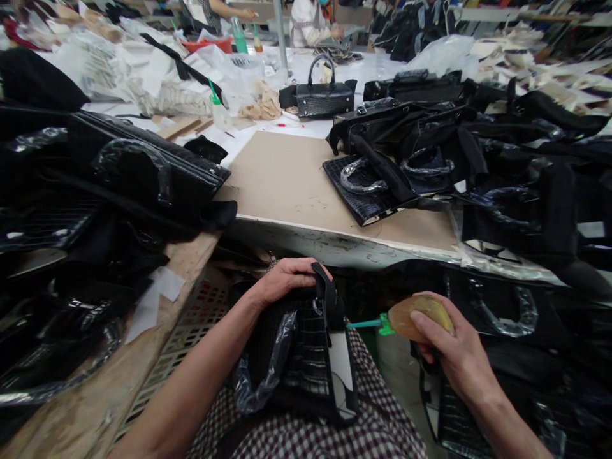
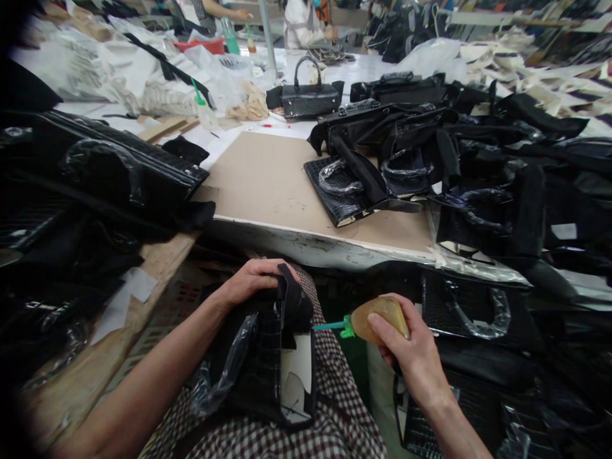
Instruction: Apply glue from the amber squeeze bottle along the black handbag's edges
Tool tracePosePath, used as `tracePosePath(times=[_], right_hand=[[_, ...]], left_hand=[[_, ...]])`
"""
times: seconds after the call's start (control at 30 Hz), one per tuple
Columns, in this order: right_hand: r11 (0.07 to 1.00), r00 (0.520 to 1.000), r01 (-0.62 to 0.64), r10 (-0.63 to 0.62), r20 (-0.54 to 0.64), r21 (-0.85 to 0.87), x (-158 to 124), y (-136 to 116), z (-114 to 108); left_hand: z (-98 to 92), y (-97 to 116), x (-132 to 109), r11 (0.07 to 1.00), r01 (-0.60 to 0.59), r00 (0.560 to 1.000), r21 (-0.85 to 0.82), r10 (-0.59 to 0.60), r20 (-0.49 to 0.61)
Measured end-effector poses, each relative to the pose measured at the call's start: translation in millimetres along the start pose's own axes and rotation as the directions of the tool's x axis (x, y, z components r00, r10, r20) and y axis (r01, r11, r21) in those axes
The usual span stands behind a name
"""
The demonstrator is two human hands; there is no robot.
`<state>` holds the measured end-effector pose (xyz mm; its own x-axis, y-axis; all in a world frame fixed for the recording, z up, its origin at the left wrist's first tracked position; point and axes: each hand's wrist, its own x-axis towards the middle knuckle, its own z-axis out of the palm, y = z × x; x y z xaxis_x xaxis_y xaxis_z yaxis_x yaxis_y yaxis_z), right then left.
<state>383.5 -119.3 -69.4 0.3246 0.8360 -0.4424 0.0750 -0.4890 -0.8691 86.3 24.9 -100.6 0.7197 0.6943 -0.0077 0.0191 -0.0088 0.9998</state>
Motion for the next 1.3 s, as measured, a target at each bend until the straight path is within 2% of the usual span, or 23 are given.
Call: tracePosePath(times=[0.3,0.7,0.8,0.93,1.1,1.3], right_hand=[[0.997,0.999,0.018,-0.015,0.04,-0.074,-0.3,-5.9,-1.8],[0.986,0.987,-0.063,0.084,0.135,-0.153,-16.7,3.1,-13.9],[0.989,0.991,-0.034,0.053,0.124,-0.145,-14.2,4.2,-13.6],[0.989,0.998,0.045,-0.039,0.043,-0.142,-5.0,6.3,-10.8],[0.966,0.989,0.149,-0.151,0.008,-0.209,-0.3,13.8,-13.8],[0.973,0.994,0.091,-0.075,0.082,-0.211,-9.8,12.7,-22.4]], left_hand=[[2.5,0.0,2.0,0.999,0.016,1.0,-0.033,-0.016,-0.002],[2.5,-3.8,2.8,0.999,0.033,0.999,-0.04,-0.033,0.004],[3.4,-2.8,3.3,0.999,0.038,0.999,-0.037,-0.038,-0.001],[4.8,-1.0,3.8,0.998,0.048,0.999,-0.038,-0.048,-0.006],[4.7,-1.4,2.7,0.999,0.047,0.999,-0.02,-0.048,-0.018],[4.0,-2.2,3.1,0.999,0.043,0.999,-0.02,-0.043,-0.011]])
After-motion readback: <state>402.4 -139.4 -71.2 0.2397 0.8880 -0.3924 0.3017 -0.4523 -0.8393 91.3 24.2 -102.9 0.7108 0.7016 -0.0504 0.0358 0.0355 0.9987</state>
